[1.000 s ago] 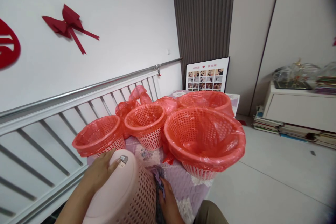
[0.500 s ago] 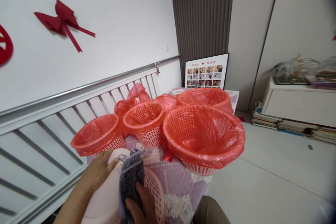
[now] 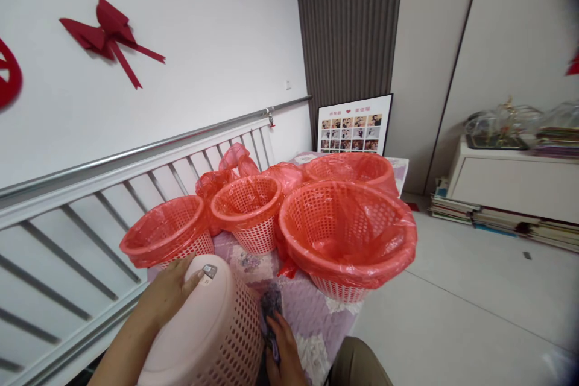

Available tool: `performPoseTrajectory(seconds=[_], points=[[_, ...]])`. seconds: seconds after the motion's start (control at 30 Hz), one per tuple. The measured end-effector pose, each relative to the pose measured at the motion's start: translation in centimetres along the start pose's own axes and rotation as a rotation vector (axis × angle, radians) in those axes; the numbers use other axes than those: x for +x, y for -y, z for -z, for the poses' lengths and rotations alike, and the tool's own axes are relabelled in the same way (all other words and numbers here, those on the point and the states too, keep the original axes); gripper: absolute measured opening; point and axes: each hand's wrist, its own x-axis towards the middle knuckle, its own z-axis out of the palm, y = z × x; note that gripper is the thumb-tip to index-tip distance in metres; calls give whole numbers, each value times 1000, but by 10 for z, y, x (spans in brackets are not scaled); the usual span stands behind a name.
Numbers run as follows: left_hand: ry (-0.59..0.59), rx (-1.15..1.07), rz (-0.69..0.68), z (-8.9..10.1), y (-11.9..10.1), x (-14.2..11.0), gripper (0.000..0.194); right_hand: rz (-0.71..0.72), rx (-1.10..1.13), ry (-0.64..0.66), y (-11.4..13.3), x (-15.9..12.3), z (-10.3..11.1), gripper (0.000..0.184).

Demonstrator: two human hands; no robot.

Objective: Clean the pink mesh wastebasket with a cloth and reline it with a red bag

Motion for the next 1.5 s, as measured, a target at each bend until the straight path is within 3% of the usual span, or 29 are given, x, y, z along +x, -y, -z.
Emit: performPoseTrajectory(seconds=[0.07, 0.17, 0.27, 0.37, 0.53, 0.63, 0.73, 1.03, 1.13, 1.27, 1.33, 1.4, 1.5], points=[[-9, 4, -12, 0, 0, 0, 81, 148, 14, -26, 42, 10, 4, 56], [-31, 17, -23, -2, 3, 2, 80, 368, 31, 33, 101, 31, 14, 60], [-19, 14, -25, -4, 6, 4, 81, 324, 109, 16, 127, 60, 19, 52], [-12, 1, -8, -5, 7, 5, 81, 113, 151, 36, 108, 89, 13, 46], [-17, -12, 0, -4, 5, 4, 80, -66, 108, 125, 34, 104, 3, 41], [-18, -16, -9, -2, 3, 4, 80, -91, 84, 112, 8, 93, 5, 38], [-21, -21, -35, -1, 5, 3, 79, -86, 67, 100, 1, 75, 9, 42], [-65, -78, -298, -7, 25, -2, 67, 35, 8, 80, -28, 6, 14, 45], [-46, -68, -287, -7, 24, -3, 70, 106, 7, 57, 8, 9, 14, 45], [-39, -47, -272, -4, 21, -5, 72, 267, 96, 21, 101, 38, 24, 47], [-48, -55, -291, -3, 21, -5, 70, 309, 125, 38, 136, 53, 28, 50], [-55, -66, -316, -4, 22, -5, 69, 318, 150, 57, 148, 68, 27, 52], [-63, -61, -314, -6, 24, -4, 71, 169, 184, 79, 127, 84, 15, 50]])
